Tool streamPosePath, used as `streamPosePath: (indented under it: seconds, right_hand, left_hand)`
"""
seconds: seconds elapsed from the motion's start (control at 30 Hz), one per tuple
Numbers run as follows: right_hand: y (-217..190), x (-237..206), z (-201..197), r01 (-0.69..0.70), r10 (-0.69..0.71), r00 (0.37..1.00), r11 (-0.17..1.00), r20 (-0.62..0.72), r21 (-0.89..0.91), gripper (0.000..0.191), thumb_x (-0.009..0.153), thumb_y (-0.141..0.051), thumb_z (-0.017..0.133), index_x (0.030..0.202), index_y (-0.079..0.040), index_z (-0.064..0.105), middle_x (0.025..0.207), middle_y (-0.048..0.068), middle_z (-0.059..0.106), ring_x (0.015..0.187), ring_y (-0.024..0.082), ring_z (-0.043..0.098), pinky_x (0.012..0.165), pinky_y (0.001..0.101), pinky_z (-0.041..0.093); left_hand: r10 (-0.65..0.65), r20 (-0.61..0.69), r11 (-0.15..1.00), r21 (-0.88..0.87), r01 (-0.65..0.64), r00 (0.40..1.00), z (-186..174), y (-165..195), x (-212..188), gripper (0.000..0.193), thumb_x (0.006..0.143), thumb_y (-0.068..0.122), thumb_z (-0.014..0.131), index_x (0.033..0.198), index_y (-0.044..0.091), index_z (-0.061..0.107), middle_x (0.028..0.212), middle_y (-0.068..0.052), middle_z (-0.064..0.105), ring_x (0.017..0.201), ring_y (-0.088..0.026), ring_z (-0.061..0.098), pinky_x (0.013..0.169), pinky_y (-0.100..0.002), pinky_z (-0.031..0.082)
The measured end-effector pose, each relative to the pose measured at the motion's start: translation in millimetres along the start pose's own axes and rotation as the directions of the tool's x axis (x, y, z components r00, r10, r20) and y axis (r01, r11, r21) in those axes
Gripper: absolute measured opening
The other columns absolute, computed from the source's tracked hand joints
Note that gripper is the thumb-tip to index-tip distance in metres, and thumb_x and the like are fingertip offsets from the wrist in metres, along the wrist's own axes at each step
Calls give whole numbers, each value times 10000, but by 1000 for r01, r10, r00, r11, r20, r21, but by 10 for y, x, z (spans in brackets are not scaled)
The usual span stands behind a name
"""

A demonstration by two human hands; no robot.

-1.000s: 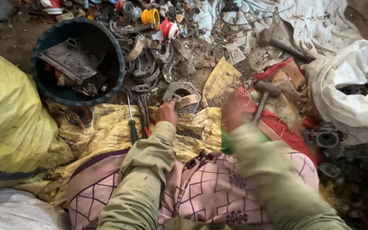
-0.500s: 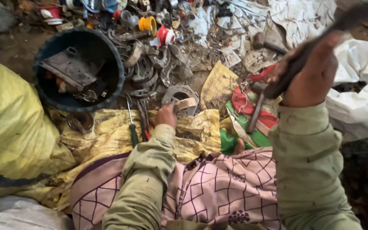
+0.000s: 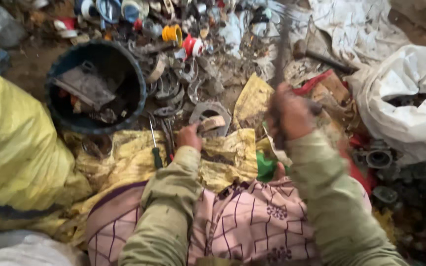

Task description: The person sits on the ground and uses a hammer and a curved blade to repeatedly strike and cut a small metal ring. They hold the ring with their left hand and strike it with the blade in their right hand, occasionally adjusting the ring's position.

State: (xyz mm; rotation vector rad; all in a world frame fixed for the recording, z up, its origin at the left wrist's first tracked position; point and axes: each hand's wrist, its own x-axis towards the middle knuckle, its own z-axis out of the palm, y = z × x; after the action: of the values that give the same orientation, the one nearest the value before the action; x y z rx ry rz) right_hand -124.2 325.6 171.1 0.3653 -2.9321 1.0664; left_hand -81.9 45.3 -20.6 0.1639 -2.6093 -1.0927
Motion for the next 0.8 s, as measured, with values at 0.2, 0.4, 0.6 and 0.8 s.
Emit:
streamPosePath:
  seconds: [0.2,0.4,0.6,0.8]
  right_hand:
    - [-581,-147,-649,232,16,954,596,-300,769,600,1142,-596,373,998,-45,562,689,94,559,537,223,564,553,383,510]
    - [294,-520,1460,-394,452,821,891,348,-228,697,1057,-673,429,842,-26,575,594,76,503,457,222,494,452,409,400]
    - [344,-329,1018,-597,534,794,598,289,536,586,1017,-668,508,795,-128,476,559,-5,402,419,175,352,389,395,232]
    - [-492,-62,-876,291,50,897,680,-439,673,542,1056,-618,473,938,-101,585,638,77,507,537,253,474,496,434,340]
  left_hand:
    - [50,38,999,-5,-50,998,134,-9,-26,475,737,9,686,1197,113,743,1010,-217,730,939,-430,691,865,-513,553]
    - [79,-7,995,-64,-79,997,115,-83,-30,486,738,-18,673,1194,131,757,1042,-208,733,951,-417,706,878,-490,565]
    - [107,-52,994,-5,-107,993,12,-59,-9,466,693,9,707,1138,132,771,954,-213,735,897,-441,691,824,-515,553]
    - [36,34,999,38,-38,999,59,-9,-11,447,794,15,668,1201,167,770,924,-211,729,872,-427,690,805,-522,557]
